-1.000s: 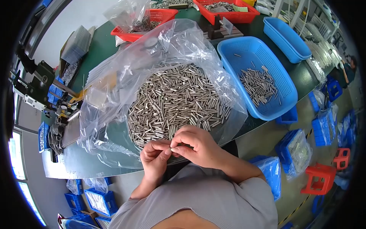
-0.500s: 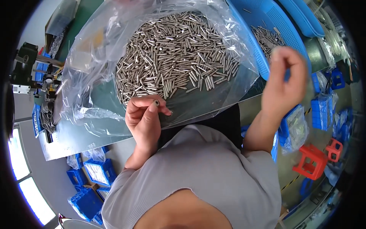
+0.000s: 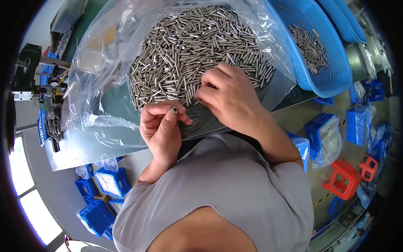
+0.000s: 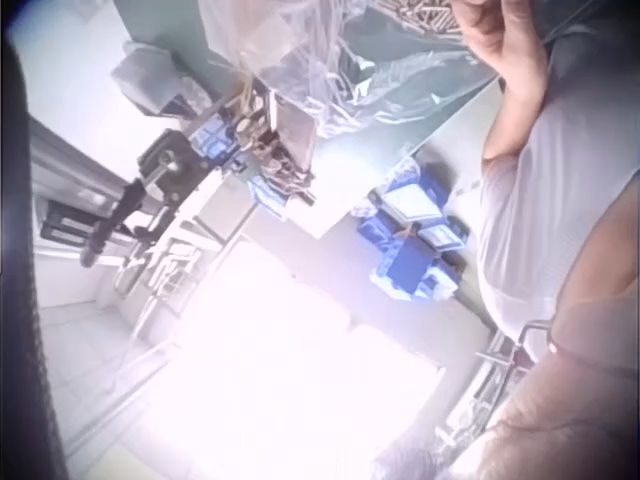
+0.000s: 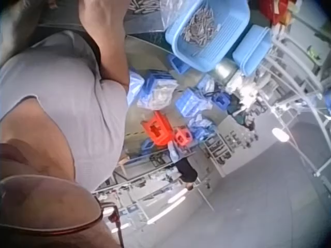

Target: Sorting and inspecting small cylindrical metal pins from a large bag into a blue basket.

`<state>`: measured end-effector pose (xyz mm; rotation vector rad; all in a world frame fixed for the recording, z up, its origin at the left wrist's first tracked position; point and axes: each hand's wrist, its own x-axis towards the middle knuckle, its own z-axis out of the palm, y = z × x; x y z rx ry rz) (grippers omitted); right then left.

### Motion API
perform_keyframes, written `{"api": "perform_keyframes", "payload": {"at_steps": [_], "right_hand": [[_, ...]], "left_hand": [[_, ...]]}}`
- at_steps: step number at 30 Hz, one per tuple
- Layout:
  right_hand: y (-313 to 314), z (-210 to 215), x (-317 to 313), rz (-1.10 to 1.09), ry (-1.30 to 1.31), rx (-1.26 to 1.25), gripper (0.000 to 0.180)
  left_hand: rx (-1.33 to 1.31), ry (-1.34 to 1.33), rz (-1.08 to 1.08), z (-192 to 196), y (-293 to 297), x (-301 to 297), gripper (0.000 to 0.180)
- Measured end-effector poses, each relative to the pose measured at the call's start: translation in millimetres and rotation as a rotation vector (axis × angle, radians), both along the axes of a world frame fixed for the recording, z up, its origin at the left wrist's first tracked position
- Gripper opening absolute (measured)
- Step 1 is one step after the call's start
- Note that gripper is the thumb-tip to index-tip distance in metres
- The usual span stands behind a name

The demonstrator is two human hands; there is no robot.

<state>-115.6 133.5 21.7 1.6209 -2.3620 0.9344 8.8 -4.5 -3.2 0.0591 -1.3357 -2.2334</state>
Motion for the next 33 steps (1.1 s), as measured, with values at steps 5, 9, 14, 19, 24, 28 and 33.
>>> {"api": "perform_keyframes", "payload": {"at_steps": [5, 9, 14, 19, 24, 28, 33], "right_hand": [[-3.3, -2.4, 1.6, 0.000, 0.033, -0.001, 0.019], [-1.2, 2.8, 3.1, -0.034, -0.132, -0.225, 0.015], [1.1, 14.0, 10.4, 0.059, -0.270, -0.348, 0.014], [-0.3, 18.6, 13.9, 0.089, -0.160, -0.290, 0.015], [-1.5, 19.2, 19.5, 0.090, -0.316, -0.322, 0.023], [2.3, 21.8, 21.3, 0.050, -0.585, -0.335, 0.025], [2.7, 14.0, 19.1, 0.096, -0.405, -0.385, 0.015]], "left_hand": [[-0.023, -0.013, -0.010, 1.0, -1.5, -0.7, 0.006], [-0.001, -0.020, -0.093, 0.7, -4.0, 0.5, 0.009], [-0.016, -0.035, -0.132, -0.7, -1.9, 0.4, 0.009], [-0.036, -0.059, -0.146, -2.0, -0.3, 1.6, 0.010], [-0.019, -0.071, -0.220, -1.7, -2.8, 3.2, 0.010], [0.025, -0.074, -0.183, -0.1, -4.3, 3.6, 0.010], [0.053, -0.072, -0.193, 0.4, -2.3, 2.5, 0.010]]}}
